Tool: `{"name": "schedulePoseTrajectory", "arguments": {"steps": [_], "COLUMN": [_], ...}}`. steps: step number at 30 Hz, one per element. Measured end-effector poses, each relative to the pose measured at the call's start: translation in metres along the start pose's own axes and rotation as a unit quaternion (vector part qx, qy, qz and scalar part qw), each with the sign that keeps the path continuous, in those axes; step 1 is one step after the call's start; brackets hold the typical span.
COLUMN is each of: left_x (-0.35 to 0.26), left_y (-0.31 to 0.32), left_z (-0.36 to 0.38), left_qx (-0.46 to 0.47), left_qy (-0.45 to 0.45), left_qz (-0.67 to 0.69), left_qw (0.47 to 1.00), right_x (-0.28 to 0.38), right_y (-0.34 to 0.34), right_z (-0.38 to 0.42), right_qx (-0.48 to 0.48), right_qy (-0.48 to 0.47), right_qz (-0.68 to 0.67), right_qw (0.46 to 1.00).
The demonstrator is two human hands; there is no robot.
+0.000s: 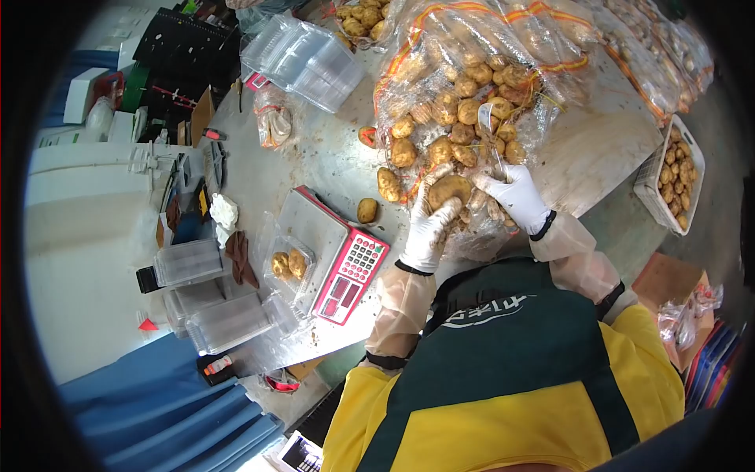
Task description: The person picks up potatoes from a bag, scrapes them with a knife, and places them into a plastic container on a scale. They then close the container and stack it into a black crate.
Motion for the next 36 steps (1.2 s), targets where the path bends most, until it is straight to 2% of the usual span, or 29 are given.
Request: {"name": "schedulePoseTrajectory", "arguments": {"steps": [1,3,4,7,8,11,12,13,14,15,17,19,20,21,22,23,24,25,26,27,28,29,30,31,32,34,35,36], "left_x": [0.003,0.027,0.026,0.035,0.045,0.029,0.016,0.022,0.019,0.015,0.006,-0.003,-0.007,-0.016,-0.015,-0.012,0.0,0.018,0.025,0.04,0.055,0.037,0.02,0.012,0.011,0.005,0.001,0.0], "left_y": [-0.003,-0.014,-0.013,-0.024,-0.029,-0.024,-0.01,-0.002,0.008,0.015,0.031,0.035,0.022,0.008,-0.018,-0.044,-0.074,-0.102,-0.112,-0.127,-0.149,-0.115,-0.089,-0.074,-0.074,-0.062,-0.057,-0.053], "left_z": [-0.002,-0.005,-0.006,-0.006,-0.007,-0.01,-0.014,-0.02,-0.019,-0.023,-0.029,-0.042,-0.056,-0.071,-0.089,-0.11,-0.134,-0.158,-0.177,-0.2,-0.231,-0.23,-0.229,-0.233,-0.244,-0.254,-0.254,-0.255], "left_qx": [-0.027,-0.037,-0.044,-0.116,-0.096,-0.15,-0.093,-0.048,-0.023,0.007,0.061,0.092,0.056,0.014,-0.003,-0.029,-0.051,-0.069,-0.081,-0.092,-0.151,-0.136,-0.143,-0.149,-0.168,-0.194,-0.209,-0.189], "left_qy": [0.004,-0.064,-0.061,-0.067,-0.083,-0.063,-0.018,-0.021,0.043,0.065,0.116,0.035,-0.016,-0.019,0.012,0.046,0.047,0.025,0.016,0.006,0.115,0.149,0.102,0.054,0.041,0.045,0.046,0.022], "left_qz": [0.032,0.196,0.169,0.229,0.248,0.094,0.016,-0.045,-0.124,-0.161,-0.23,-0.206,-0.196,-0.209,-0.218,-0.216,-0.212,-0.217,-0.279,-0.339,-0.484,-0.433,-0.517,-0.596,-0.62,-0.618,-0.616,-0.638], "left_qw": [0.999,0.978,0.983,0.964,0.96,0.982,0.995,0.998,0.991,0.985,0.964,0.974,0.979,0.978,0.976,0.975,0.975,0.973,0.957,0.936,0.854,0.879,0.838,0.787,0.765,0.761,0.758,0.746], "right_x": [0.001,-0.001,-0.001,-0.003,-0.002,0.021,0.014,0.016,0.005,0.0,-0.018,-0.003,0.003,0.005,0.047,0.002,0.045,0.063,0.07,0.07,0.066,0.059,0.048,0.043,0.017,-0.024,-0.056,-0.061], "right_y": [0.003,0.004,0.003,0.008,0.01,0.022,0.023,0.029,0.018,0.009,-0.04,-0.098,-0.148,-0.21,-0.252,-0.373,-0.397,-0.425,-0.446,-0.448,-0.445,-0.432,-0.426,-0.397,-0.386,-0.358,-0.353,-0.327], "right_z": [0.001,-0.001,0.0,0.003,0.004,0.013,0.009,0.007,0.006,0.009,0.01,0.021,0.04,0.05,0.084,0.086,0.144,0.177,0.197,0.206,0.203,0.192,0.175,0.16,0.139,0.109,0.091,0.084], "right_qx": [0.007,0.004,0.009,0.031,0.039,0.048,0.068,0.087,0.072,0.057,-0.006,-0.023,-0.15,-0.224,-0.354,-0.268,-0.489,-0.547,-0.564,-0.576,-0.576,-0.566,-0.512,-0.504,-0.468,-0.454,-0.393,-0.373], "right_qy": [-0.001,-0.011,-0.002,0.032,0.044,0.025,-0.022,-0.071,0.007,0.084,0.137,0.081,0.093,0.04,-0.058,-0.11,-0.161,-0.206,-0.235,-0.239,-0.227,-0.205,-0.216,-0.18,-0.112,-0.059,-0.025,0.028], "right_qz": [-0.009,-0.006,0.008,-0.007,-0.021,0.091,0.09,0.026,0.003,-0.021,-0.111,-0.229,-0.225,-0.292,-0.196,-0.362,-0.212,-0.211,-0.238,-0.259,-0.274,-0.279,-0.286,-0.223,-0.264,-0.288,-0.339,-0.344], "right_qw": [1.0,1.0,1.0,0.999,0.998,0.994,0.993,0.993,0.997,0.995,0.984,0.97,0.958,0.929,0.913,0.886,0.83,0.784,0.755,0.738,0.736,0.748,0.78,0.815,0.836,0.841,0.855,0.862]}}
Point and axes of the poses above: each hand's wrist, its own z-axis away from the middle knuckle, its own y-axis out of the palm, x = y × z, the point moved 9 cm from there along -z, towards the middle knuckle, and after that the axes turned 6 degrees about -z, right-handed, at the moved point
